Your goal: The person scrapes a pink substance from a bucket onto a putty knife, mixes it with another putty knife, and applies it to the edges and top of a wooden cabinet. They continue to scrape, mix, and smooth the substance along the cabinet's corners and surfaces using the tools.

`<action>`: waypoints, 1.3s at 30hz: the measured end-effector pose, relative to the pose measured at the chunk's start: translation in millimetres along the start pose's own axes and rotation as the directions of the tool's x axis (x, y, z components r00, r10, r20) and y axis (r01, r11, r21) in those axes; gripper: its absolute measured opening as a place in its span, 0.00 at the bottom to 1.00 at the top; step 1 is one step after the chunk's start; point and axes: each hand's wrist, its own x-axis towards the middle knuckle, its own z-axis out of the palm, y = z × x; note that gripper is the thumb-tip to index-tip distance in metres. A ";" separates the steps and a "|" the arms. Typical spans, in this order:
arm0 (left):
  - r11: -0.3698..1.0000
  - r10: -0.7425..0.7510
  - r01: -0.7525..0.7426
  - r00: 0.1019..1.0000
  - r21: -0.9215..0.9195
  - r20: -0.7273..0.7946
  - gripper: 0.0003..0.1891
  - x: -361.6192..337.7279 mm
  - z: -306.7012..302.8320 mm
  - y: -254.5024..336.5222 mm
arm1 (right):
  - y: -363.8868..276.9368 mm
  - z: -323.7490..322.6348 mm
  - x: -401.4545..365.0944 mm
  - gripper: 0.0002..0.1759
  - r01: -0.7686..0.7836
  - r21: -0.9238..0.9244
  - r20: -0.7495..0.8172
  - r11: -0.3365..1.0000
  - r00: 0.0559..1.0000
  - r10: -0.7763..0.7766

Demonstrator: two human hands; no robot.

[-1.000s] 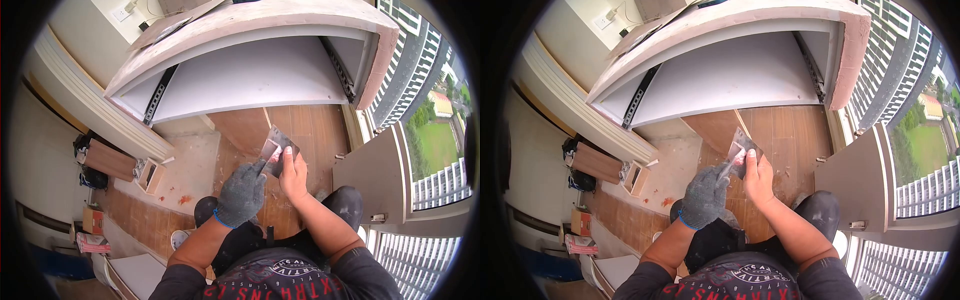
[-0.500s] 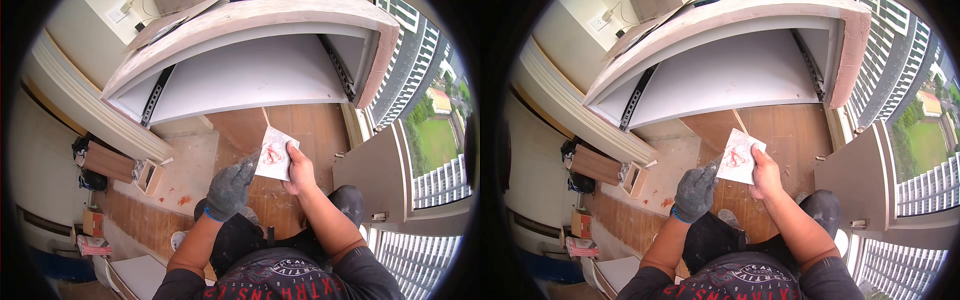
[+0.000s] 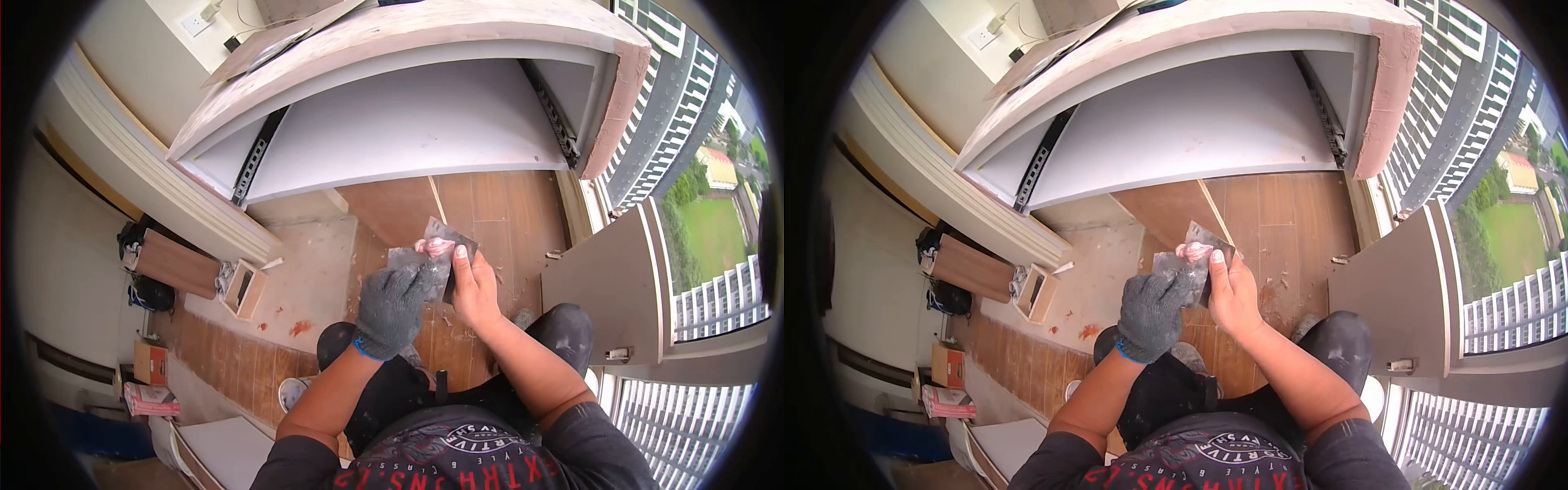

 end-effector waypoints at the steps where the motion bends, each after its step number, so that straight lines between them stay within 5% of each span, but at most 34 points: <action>1: 0.999 -0.020 0.020 1.000 0.028 -0.017 0.28 3.0 -2.1 -10.5 | -11.5 3.7 -3.1 0.28 0.020 -0.103 0.039 0.995 0.999 -0.016; 2: 0.998 -0.038 0.039 0.999 0.055 -0.035 0.27 7.5 -4.2 -20.2 | -9.0 6.8 -7.3 0.28 -0.007 -0.174 0.072 0.985 0.997 0.020; 4: 0.767 -0.336 0.241 0.940 -0.595 -0.052 0.27 33.4 -24.4 -26.8 | -5.7 9.5 -13.0 0.29 -0.053 -0.315 0.120 0.948 0.988 0.095; 6: 0.451 -0.521 0.316 0.852 -0.835 0.042 0.25 34.4 -38.1 -38.9 | -13.7 -2.7 0.1 0.26 -0.317 -0.072 0.079 0.946 0.943 0.323; 9: 0.228 -0.643 0.362 0.753 -0.904 0.139 0.22 11.5 -35.1 -57.4 | -3.6 -14.0 16.1 0.22 -0.576 0.456 0.174 0.678 0.806 0.566; 12: -0.009 -0.589 0.470 0.711 -0.883 0.384 0.24 -4.2 -3.4 -59.0 | 12.8 -5.9 8.8 0.21 -0.673 0.507 0.378 0.539 0.736 0.562; 13: 0.125 -0.590 0.650 0.656 -0.750 0.470 0.21 -7.7 2.4 -56.1 | 14.2 -6.4 7.6 0.21 -0.676 0.526 0.408 0.515 0.733 0.545; 16: 0.026 -0.571 0.767 0.538 -0.641 0.620 0.18 -8.3 1.6 -53.0 | 15.9 -12.5 2.9 0.23 -0.680 0.584 0.477 0.444 0.729 0.490; 20: 0.177 -0.558 0.742 0.617 -0.647 0.555 0.16 -17.7 -6.5 -62.9 | 7.2 -8.1 2.8 0.22 -0.655 0.616 0.416 0.438 0.742 0.525; 23: 0.556 -0.588 0.763 0.642 -0.329 0.492 0.16 -15.8 -20.4 -76.6 | 5.1 -11.9 10.2 0.22 -0.531 0.778 0.360 0.337 0.815 0.453; 26: 0.307 -0.804 0.562 0.585 -0.768 0.107 0.17 -18.9 -6.6 -40.9 | 9.9 -5.8 17.2 0.20 -0.403 0.680 0.055 0.613 0.861 0.505; 27: 0.578 -0.695 0.506 0.717 -0.641 -0.061 0.18 -25.5 0.5 -37.9 | 16.1 -0.7 13.7 0.19 -0.387 0.662 0.001 0.642 0.857 0.515; 30: 0.780 -0.426 0.367 0.905 -0.506 0.000 0.18 -20.2 -5.5 -4.7 | 24.8 2.1 10.9 0.19 -0.346 0.605 -0.109 0.717 0.856 0.506; 34: 0.960 -0.094 0.135 0.981 -0.247 0.172 0.16 -34.7 6.7 -25.0 | 12.3 -7.5 11.3 0.19 -0.287 0.538 -0.165 0.792 0.886 0.433; 37: 0.947 -0.273 0.273 0.962 -0.170 0.022 0.15 -17.0 -12.6 -14.1 | 9.9 -4.4 5.6 0.20 -0.213 0.216 -0.294 0.953 0.916 0.272; 39: 0.959 -0.246 0.243 0.969 -0.144 -0.007 0.15 -4.5 -13.0 -6.0 | 0.7 2.7 -1.7 0.21 -0.236 -0.031 -0.296 0.971 0.930 0.217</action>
